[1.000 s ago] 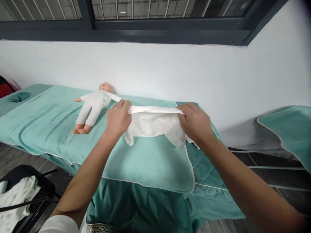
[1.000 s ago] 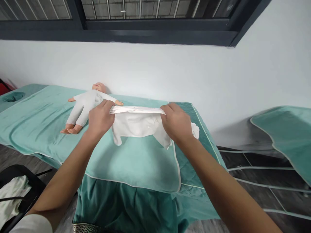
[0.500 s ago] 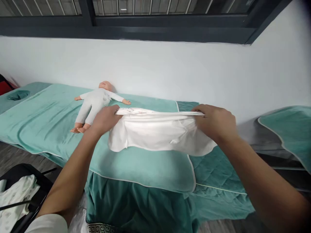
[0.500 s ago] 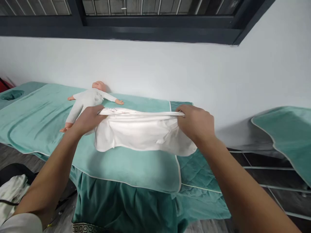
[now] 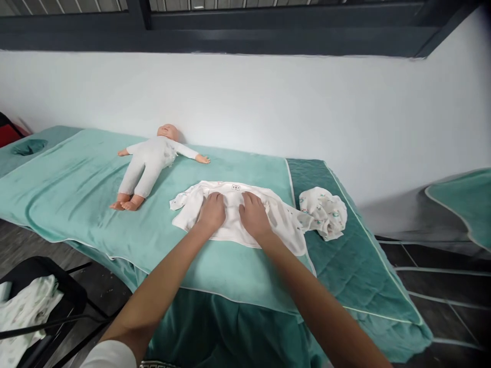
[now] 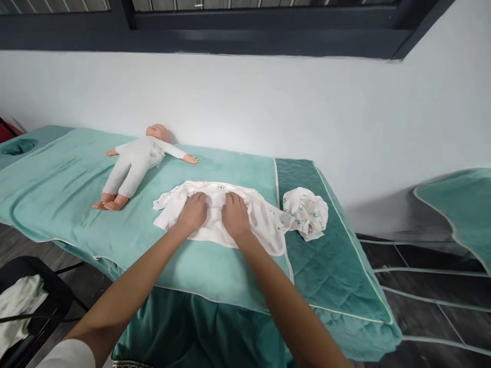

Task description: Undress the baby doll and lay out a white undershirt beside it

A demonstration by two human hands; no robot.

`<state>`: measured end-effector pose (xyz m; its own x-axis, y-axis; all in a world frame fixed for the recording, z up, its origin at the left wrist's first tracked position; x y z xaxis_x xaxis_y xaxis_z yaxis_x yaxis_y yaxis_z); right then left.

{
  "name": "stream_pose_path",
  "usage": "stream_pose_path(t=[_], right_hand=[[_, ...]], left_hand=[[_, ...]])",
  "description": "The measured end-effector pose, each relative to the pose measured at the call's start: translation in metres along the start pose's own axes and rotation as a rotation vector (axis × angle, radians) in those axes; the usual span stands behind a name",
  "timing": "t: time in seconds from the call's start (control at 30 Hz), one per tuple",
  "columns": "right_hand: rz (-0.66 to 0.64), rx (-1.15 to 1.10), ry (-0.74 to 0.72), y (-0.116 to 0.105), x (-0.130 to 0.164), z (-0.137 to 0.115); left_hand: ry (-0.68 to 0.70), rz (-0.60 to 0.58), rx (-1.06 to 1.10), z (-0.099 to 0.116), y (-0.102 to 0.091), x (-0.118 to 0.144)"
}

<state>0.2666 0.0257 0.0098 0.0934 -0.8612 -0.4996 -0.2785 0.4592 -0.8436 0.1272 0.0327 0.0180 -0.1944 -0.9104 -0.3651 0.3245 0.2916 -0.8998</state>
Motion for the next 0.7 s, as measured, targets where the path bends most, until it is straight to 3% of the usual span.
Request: stream_pose_path(t=[0.1,0.2,0.43,0.7], right_hand=[[0.009,0.046,0.193,0.016,-0.001,0.017],[-0.009,0.122,0.285,0.019,-0.008,0.026],[0.070,0.086,0.310,0.016,-0.017,0.021],[0.004,0.047,0.382,0.020,-0.045,0.033]], left_hand=[[-0.046,0.005,-0.014,-0.006,0.012,-0.008],[-0.122,0.020,-0.051,-0.015,0.011,-0.019],[-0.239,0.120,-0.109,-0.015,0.000,-0.030],[-0.181,0.116,-0.173,-0.018,0.010,-0.066]])
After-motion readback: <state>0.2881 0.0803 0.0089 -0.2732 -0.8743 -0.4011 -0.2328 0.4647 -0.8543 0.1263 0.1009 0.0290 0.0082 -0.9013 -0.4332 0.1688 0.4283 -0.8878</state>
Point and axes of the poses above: each hand's wrist, its own x-axis away from the middle knuckle, its own y-axis out of the palm, z = x × y, the point moved 8 cm from there along -x, towards the middle knuckle, and after that the axes turned 11 degrees about z, right-handed, at the moved point
